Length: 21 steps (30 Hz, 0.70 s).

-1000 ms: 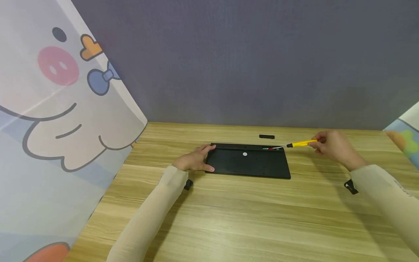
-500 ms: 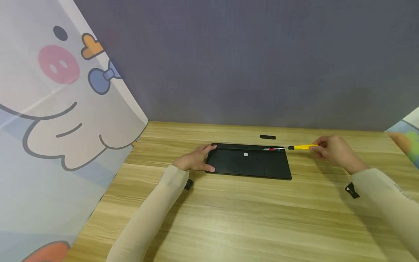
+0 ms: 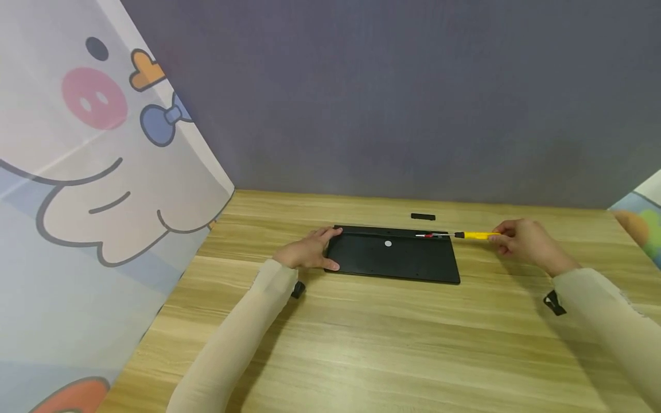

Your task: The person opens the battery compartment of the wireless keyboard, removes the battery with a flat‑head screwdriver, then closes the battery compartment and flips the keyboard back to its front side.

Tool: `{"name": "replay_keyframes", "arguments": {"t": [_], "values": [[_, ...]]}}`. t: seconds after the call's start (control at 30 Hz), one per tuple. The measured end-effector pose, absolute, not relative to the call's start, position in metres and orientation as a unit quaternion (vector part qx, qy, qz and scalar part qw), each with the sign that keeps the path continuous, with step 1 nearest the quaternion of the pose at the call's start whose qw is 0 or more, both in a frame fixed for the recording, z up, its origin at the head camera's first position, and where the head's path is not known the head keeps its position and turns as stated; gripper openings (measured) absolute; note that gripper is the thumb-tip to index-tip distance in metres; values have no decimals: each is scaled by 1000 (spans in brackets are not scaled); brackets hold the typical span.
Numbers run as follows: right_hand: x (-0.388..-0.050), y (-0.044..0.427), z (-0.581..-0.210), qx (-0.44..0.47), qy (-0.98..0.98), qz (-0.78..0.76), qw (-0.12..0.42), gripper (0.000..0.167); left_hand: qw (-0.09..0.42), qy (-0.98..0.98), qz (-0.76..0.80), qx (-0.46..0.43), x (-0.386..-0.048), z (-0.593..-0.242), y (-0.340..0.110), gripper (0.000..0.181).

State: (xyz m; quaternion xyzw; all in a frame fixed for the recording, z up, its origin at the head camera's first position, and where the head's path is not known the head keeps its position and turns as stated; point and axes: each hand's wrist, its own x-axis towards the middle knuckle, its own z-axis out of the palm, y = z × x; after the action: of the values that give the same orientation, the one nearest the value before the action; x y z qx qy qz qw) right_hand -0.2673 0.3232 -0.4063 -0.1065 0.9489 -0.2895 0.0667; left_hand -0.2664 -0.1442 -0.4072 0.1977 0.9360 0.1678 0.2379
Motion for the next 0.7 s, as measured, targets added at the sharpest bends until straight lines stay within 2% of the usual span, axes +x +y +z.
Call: {"name": "replay_keyframes", "arguments": {"t": [0.23, 0.47, 0.57, 0.7], "values": [[-266, 323, -410, -110, 945, -300, 73, 29, 239, 936, 172, 196, -266, -407, -145, 93], [-265, 318, -419, -121, 930, -327, 118, 22, 238, 936, 170, 198, -264, -408, -142, 93], [-264, 320, -416, -139, 938, -304, 94, 23, 241, 934, 172, 202, -264, -408, -141, 93], [-261, 322, -404, -159, 947, -279, 13, 23, 241, 934, 174, 197, -265, -405, -142, 93]]}}
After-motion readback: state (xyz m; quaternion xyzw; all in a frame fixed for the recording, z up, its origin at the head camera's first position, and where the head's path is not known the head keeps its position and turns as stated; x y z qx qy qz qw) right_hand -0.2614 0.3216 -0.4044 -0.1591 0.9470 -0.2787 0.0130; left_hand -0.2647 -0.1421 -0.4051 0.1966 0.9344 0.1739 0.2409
